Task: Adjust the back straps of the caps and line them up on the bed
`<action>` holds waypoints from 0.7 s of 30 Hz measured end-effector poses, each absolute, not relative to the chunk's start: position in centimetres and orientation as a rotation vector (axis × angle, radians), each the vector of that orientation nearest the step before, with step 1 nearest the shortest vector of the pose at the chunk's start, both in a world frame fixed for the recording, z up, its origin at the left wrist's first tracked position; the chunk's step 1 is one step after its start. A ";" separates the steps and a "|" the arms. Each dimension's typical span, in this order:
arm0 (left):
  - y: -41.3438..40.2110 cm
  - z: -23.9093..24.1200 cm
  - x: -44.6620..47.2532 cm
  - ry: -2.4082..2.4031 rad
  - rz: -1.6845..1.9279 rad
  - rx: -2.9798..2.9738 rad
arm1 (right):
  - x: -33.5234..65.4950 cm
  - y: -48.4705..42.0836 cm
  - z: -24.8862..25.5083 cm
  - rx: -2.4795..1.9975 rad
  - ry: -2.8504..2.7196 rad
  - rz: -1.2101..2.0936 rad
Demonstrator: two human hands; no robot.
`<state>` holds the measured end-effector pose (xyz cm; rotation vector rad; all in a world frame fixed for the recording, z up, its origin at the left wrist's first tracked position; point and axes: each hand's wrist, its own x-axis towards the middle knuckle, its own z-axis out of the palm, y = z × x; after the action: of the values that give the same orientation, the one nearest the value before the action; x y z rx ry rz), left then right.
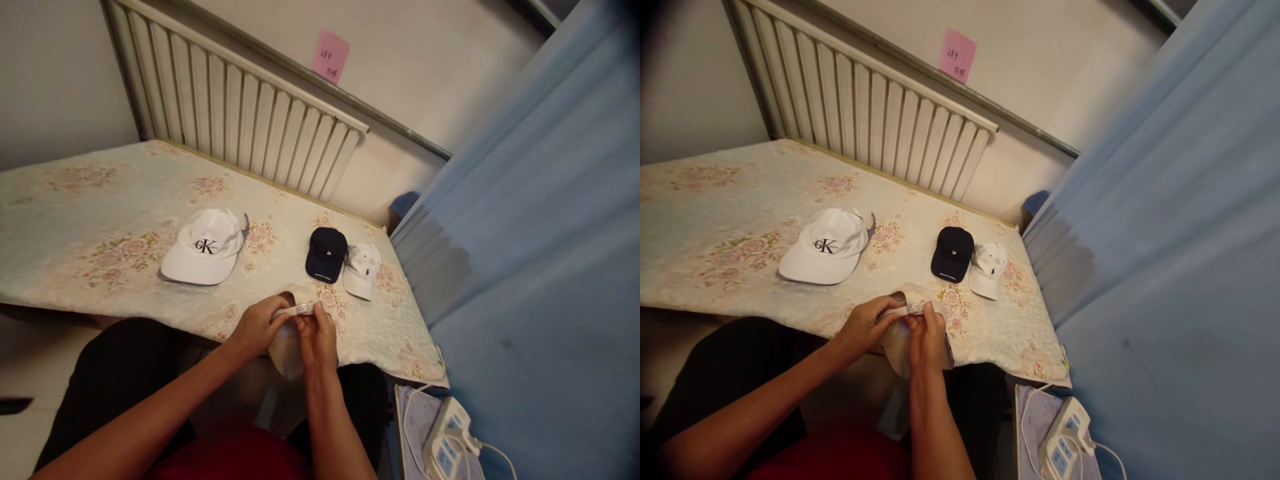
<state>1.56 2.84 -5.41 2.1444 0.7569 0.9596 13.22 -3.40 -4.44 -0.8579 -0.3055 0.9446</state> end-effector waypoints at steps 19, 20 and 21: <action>5.7 -6.3 2.4 0.756 1.028 2.057 | 14.5 0.9 -1.7 -0.948 -0.586 0.987; 6.0 -6.7 2.3 0.756 1.031 2.063 | 14.3 1.2 -1.9 -0.941 -0.604 1.013; 6.3 -7.0 2.2 0.756 1.038 2.070 | 14.0 1.6 -2.0 -0.930 -0.617 1.036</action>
<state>2.20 6.31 -6.99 2.0699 0.7562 1.0378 14.03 1.57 -2.01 -0.9304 -0.6168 1.0363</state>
